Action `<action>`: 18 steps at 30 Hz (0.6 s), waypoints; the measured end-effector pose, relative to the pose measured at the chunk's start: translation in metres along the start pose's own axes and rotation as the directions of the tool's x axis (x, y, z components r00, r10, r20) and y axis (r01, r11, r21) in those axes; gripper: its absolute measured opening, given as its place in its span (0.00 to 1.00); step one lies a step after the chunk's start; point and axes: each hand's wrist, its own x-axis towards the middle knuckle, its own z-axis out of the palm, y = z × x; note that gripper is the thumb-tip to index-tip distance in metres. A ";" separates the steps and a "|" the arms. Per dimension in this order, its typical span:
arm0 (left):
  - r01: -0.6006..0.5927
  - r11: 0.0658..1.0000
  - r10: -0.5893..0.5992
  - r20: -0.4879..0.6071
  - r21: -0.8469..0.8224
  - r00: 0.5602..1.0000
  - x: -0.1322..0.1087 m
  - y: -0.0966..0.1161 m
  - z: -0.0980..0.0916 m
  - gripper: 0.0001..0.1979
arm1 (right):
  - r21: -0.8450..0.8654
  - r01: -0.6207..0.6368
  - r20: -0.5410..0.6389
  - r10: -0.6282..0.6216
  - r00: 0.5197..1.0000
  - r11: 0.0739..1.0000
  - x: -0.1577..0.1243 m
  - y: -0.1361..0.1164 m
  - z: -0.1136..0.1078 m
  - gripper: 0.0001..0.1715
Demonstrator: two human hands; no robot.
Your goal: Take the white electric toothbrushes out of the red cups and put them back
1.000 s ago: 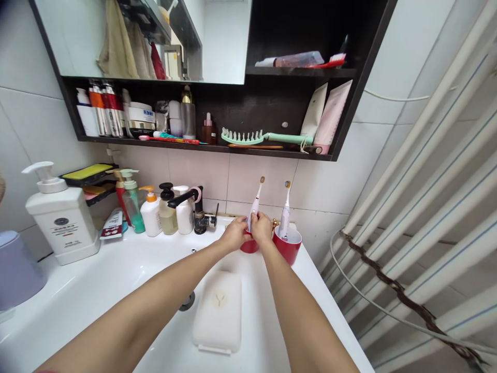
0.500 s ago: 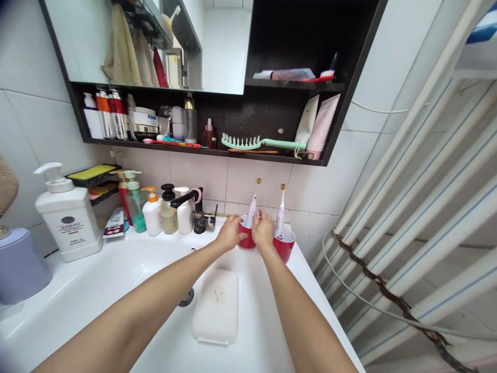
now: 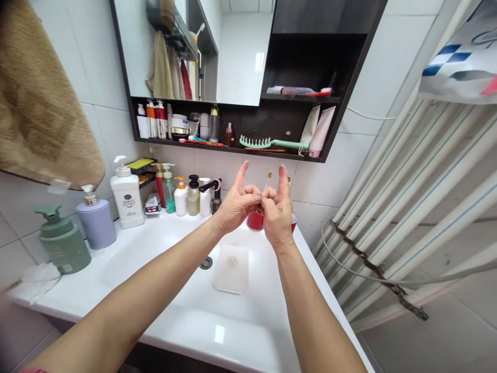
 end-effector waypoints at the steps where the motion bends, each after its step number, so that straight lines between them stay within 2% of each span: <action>1: 0.005 1.000 -0.005 0.005 -0.014 1.000 -0.004 0.002 0.001 0.38 | 0.010 -0.004 0.009 0.003 1.000 1.000 -0.004 -0.002 0.002 0.38; 6: 0.052 0.998 -0.054 -0.064 -0.029 0.996 -0.020 -0.003 -0.007 0.40 | 0.062 -0.101 -0.028 0.103 0.994 0.993 -0.020 0.009 0.006 0.36; 8: 0.104 0.991 -0.115 -0.155 -0.080 0.981 -0.021 -0.004 -0.012 0.32 | 0.108 -0.189 -0.059 0.196 0.979 0.976 -0.023 0.011 0.006 0.28; 10: 0.199 0.969 -0.228 -0.222 -0.146 0.948 -0.019 -0.002 -0.016 0.21 | 0.150 -0.287 -0.086 0.302 0.950 0.946 -0.022 0.010 0.007 0.15; 11: 0.259 0.952 -0.291 -0.221 -0.165 0.931 -0.017 0.001 -0.017 0.22 | 0.157 -0.327 -0.096 0.344 0.934 0.932 -0.020 0.008 0.007 0.15; 13: 0.365 0.919 -0.387 -0.162 -0.150 0.908 -0.012 0.006 -0.017 0.27 | 0.129 -0.378 -0.107 0.391 0.914 0.917 -0.015 0.004 0.009 0.23; 15: 0.424 0.901 -0.432 -0.100 -0.092 0.896 -0.007 0.009 -0.015 0.29 | 0.054 -0.390 -0.117 0.394 0.912 0.919 -0.011 0.001 0.012 0.27; 18: 0.481 0.877 -0.474 -0.142 0.019 0.869 -0.004 0.000 -0.013 0.30 | -0.098 -0.410 -0.134 0.396 0.908 0.907 -0.013 0.012 0.012 0.28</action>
